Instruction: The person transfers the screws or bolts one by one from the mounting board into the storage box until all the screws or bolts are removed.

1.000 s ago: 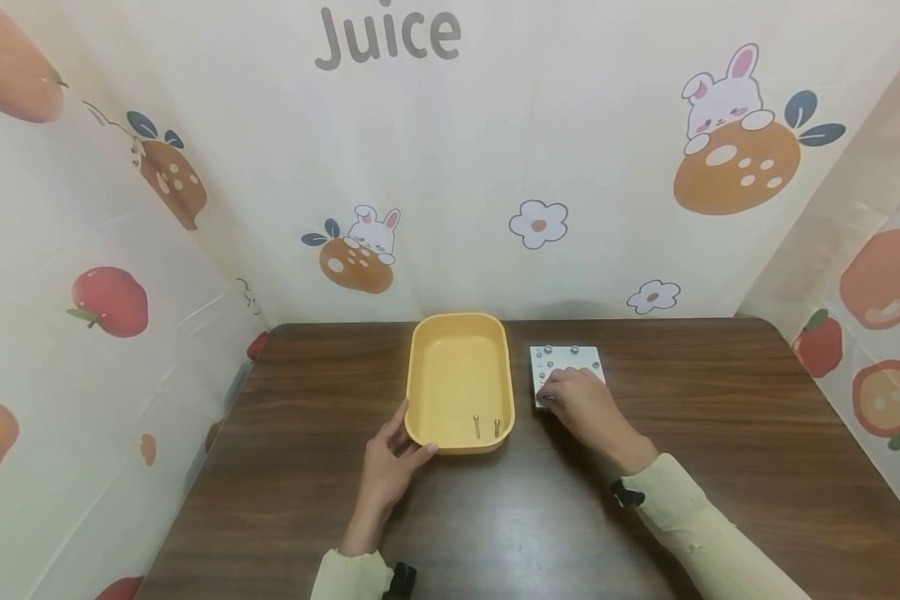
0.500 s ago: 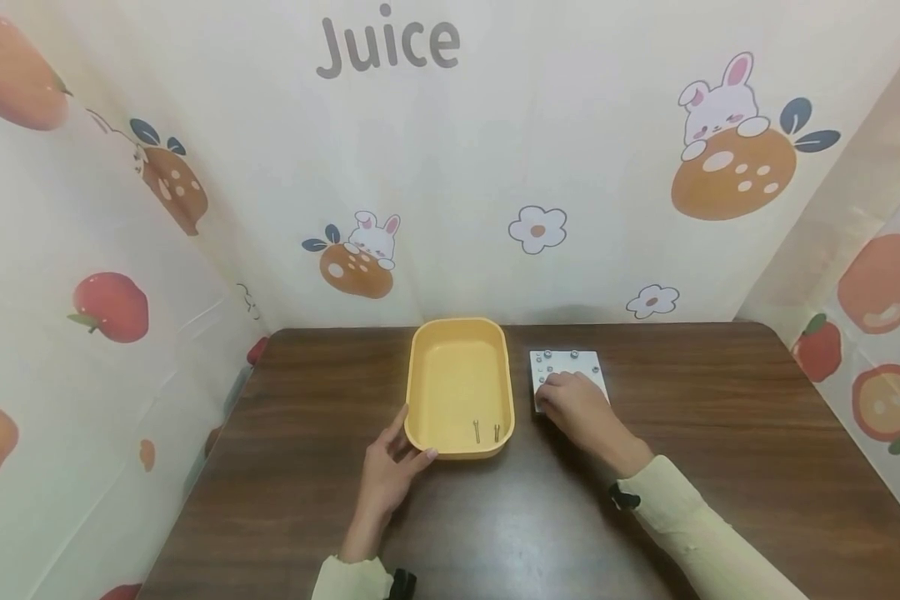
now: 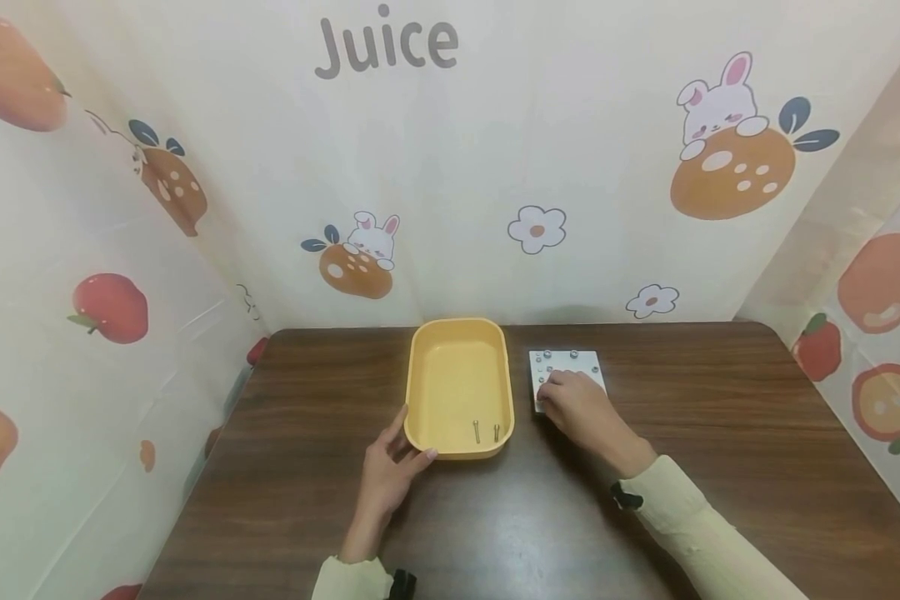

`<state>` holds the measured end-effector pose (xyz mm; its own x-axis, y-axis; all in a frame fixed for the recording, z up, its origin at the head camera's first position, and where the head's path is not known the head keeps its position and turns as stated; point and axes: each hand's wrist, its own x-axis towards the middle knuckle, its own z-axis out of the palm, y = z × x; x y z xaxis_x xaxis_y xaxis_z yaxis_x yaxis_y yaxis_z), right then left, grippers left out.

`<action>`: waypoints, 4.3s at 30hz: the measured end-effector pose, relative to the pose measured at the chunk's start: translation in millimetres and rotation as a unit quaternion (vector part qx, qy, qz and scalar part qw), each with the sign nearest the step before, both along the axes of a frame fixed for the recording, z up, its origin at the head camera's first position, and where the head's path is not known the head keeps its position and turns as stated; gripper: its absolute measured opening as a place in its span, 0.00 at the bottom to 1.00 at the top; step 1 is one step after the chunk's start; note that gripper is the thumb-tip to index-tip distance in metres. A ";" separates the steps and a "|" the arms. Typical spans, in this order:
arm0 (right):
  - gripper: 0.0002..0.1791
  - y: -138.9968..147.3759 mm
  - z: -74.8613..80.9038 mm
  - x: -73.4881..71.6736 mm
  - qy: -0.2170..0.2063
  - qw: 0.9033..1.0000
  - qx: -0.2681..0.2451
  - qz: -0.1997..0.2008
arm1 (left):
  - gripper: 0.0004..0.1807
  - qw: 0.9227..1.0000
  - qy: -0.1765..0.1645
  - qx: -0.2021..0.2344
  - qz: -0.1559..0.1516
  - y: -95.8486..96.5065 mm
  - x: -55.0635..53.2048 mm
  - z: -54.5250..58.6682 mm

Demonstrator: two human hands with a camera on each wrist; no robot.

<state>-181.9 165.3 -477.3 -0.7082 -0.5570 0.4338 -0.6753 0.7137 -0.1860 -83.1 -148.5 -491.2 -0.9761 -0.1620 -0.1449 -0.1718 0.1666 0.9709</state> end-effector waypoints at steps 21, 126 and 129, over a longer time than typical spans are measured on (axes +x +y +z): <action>0.07 3.5 1.7 3.3 -0.029 1.000 0.000 -0.010 | 0.50 1.000 -0.001 -0.001 -0.003 -0.3 1.1 -0.5; 0.08 -83.4 38.8 3.8 0.045 0.990 -0.028 0.133 | 0.48 1.000 0.003 -0.001 -0.006 0.1 1.3 2.3; 0.07 -86.2 40.9 3.5 0.044 0.990 -0.024 0.134 | 0.48 1.000 0.001 0.003 -0.004 -0.4 1.8 2.0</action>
<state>-178.4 79.0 -436.3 -0.4968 -0.6963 0.5180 -0.8539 0.4989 -0.1482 -81.3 -148.9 -489.2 -0.9778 -0.1534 -0.1430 -0.1676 0.1618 0.9725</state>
